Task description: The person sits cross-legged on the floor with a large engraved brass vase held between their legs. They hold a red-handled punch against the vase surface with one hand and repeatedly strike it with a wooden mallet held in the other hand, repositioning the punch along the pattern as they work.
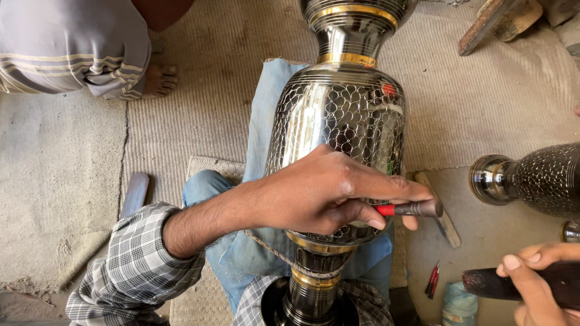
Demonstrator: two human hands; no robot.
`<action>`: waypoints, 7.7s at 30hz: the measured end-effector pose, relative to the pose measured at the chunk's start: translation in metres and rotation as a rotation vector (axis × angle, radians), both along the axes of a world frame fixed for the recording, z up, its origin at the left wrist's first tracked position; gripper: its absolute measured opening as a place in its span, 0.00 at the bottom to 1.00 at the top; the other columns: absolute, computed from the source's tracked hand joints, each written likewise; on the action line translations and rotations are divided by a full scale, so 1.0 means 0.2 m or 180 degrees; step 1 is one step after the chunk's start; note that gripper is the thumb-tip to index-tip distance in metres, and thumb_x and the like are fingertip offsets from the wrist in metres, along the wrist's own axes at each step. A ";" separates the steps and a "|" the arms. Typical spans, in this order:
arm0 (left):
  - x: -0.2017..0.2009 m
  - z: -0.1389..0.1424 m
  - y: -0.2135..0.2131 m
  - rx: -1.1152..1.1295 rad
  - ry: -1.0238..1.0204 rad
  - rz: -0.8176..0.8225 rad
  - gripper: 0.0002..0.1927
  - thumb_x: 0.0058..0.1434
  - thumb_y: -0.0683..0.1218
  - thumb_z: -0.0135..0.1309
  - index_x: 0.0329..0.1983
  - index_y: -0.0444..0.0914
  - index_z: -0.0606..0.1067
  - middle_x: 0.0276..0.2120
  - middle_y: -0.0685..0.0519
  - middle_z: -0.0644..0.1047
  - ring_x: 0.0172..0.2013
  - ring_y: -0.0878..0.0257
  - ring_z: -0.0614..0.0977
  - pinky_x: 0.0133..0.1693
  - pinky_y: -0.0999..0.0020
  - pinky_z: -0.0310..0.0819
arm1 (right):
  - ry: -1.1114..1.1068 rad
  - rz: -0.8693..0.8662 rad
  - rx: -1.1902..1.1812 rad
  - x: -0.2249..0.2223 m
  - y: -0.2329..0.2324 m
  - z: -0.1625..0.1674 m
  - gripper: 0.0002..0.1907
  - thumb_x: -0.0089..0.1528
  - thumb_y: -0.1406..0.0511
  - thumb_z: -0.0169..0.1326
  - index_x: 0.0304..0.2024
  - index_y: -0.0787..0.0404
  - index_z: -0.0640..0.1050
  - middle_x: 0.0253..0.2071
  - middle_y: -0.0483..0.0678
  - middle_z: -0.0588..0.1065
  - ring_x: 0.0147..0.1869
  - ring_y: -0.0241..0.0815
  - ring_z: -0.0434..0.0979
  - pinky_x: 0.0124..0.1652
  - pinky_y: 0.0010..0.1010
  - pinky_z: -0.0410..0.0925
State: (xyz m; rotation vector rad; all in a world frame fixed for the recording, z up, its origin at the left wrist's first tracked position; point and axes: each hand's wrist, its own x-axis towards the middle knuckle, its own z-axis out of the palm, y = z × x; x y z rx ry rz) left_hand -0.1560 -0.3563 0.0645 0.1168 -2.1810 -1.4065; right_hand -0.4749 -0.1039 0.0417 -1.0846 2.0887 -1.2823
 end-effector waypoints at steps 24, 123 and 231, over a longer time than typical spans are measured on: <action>0.07 0.03 0.38 0.0771 0.0447 0.2645 0.24 0.66 0.33 0.59 0.65 0.32 0.70 0.49 0.48 0.85 0.34 0.67 0.86 0.34 0.75 0.81 | 0.1582 0.1465 0.1428 -0.63 -0.69 -0.14 0.11 0.66 0.75 0.64 0.40 0.64 0.72 0.32 0.52 0.72 0.34 0.37 0.76 0.38 0.27 0.70; 0.21 0.00 0.19 0.0347 0.0610 0.0626 0.32 0.65 0.28 0.53 0.72 0.38 0.66 0.58 0.52 0.80 0.57 0.59 0.86 0.55 0.72 0.87 | 0.0847 0.0903 0.0431 -0.06 -0.12 0.14 0.12 0.70 0.75 0.61 0.43 0.66 0.68 0.37 0.47 0.71 0.40 0.33 0.73 0.47 0.23 0.71; 0.10 -0.01 0.21 -0.1036 0.0086 -0.0679 0.23 0.67 0.48 0.57 0.66 0.52 0.73 0.47 0.60 0.85 0.41 0.67 0.88 0.32 0.66 0.80 | 0.1485 0.0705 -0.0907 0.44 0.15 -0.11 0.12 0.64 0.78 0.64 0.41 0.67 0.72 0.37 0.49 0.74 0.38 0.40 0.77 0.41 0.28 0.70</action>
